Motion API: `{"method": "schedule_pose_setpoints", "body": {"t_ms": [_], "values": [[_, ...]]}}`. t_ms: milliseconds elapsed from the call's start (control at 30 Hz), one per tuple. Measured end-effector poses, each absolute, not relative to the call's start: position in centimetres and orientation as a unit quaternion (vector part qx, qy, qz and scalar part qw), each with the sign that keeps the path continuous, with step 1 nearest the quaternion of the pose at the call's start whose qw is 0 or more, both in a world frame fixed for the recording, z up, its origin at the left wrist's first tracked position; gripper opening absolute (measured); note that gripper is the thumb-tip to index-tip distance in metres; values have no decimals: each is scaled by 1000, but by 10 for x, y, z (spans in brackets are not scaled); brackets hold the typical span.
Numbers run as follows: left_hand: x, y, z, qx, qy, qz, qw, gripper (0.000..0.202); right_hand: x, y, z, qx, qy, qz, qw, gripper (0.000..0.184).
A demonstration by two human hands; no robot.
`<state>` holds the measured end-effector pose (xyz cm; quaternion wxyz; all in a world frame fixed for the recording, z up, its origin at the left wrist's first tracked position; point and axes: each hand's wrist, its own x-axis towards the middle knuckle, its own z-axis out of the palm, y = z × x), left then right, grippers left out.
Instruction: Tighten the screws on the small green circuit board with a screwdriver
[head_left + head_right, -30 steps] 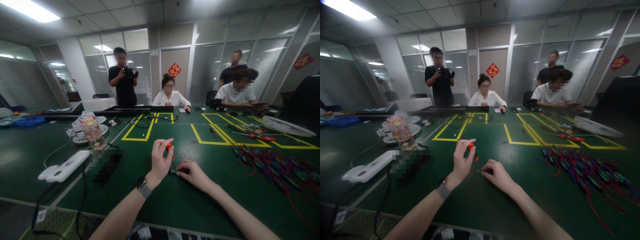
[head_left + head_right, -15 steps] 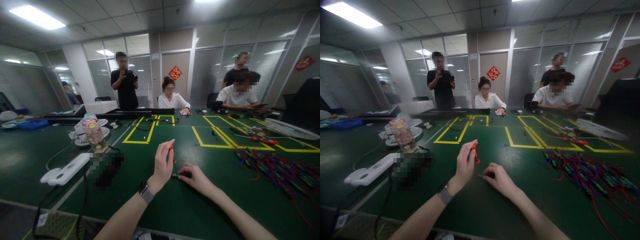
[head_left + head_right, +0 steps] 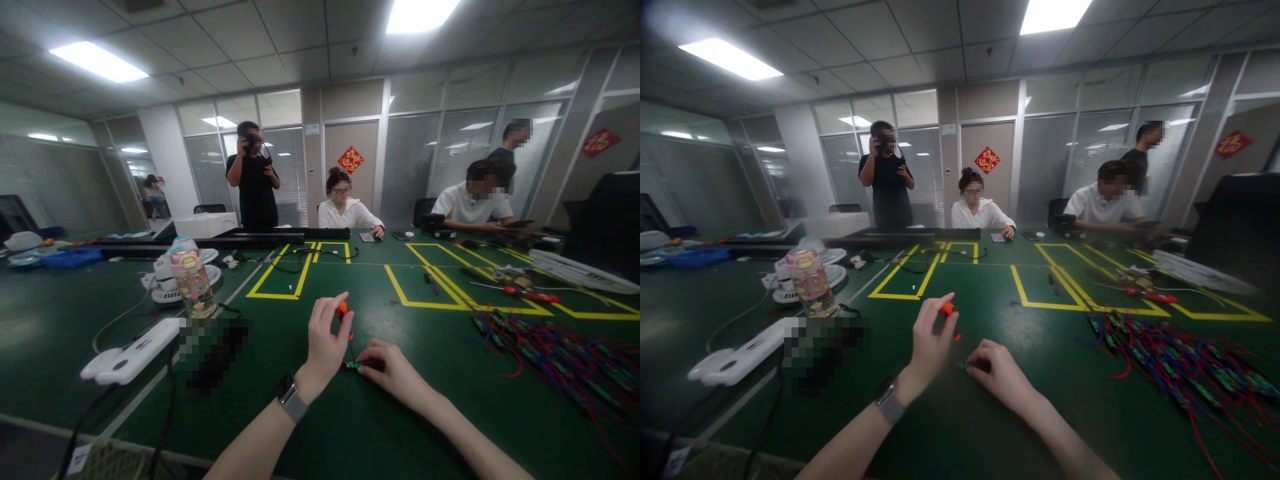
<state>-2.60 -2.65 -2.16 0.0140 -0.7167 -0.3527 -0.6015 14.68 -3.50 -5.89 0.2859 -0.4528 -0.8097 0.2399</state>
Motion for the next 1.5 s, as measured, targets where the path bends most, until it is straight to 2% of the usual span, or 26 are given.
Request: {"method": "schedule_pose_setpoints", "body": {"t_ms": [100,233,400,567,733,867,1067,1233,1433,1500], "values": [[-27,-27,-21,-716,-359,-598,16,24,147,-35,-60,-451,-809,240,290,12],[-27,-26,-22,-724,-345,-598,1,32,147,-36,-59,-453,-805,252,290,12],[-27,-25,-23,-711,-354,-606,38,23,146,-35,-59,-453,-805,250,290,11],[-27,-25,-22,-721,-350,-598,4,31,146,-35,-59,-452,-804,255,292,11],[-29,-25,-20,-709,-363,-604,21,23,146,-36,-58,-457,-801,254,291,11],[-29,-26,-21,-718,-358,-597,-7,33,146,-36,-58,-453,-802,255,293,11],[-29,-25,-23,-712,-359,-603,18,25,146,-35,-57,-454,-807,249,285,11],[-28,-27,-22,-721,-345,-600,-19,36,146,-37,-56,-450,-808,249,286,12],[-28,-26,-23,-710,-353,-609,17,24,147,-36,-57,-450,-811,244,283,11],[-29,-27,-21,-716,-353,-602,10,25,148,-35,-59,-446,-812,245,286,11]]}}
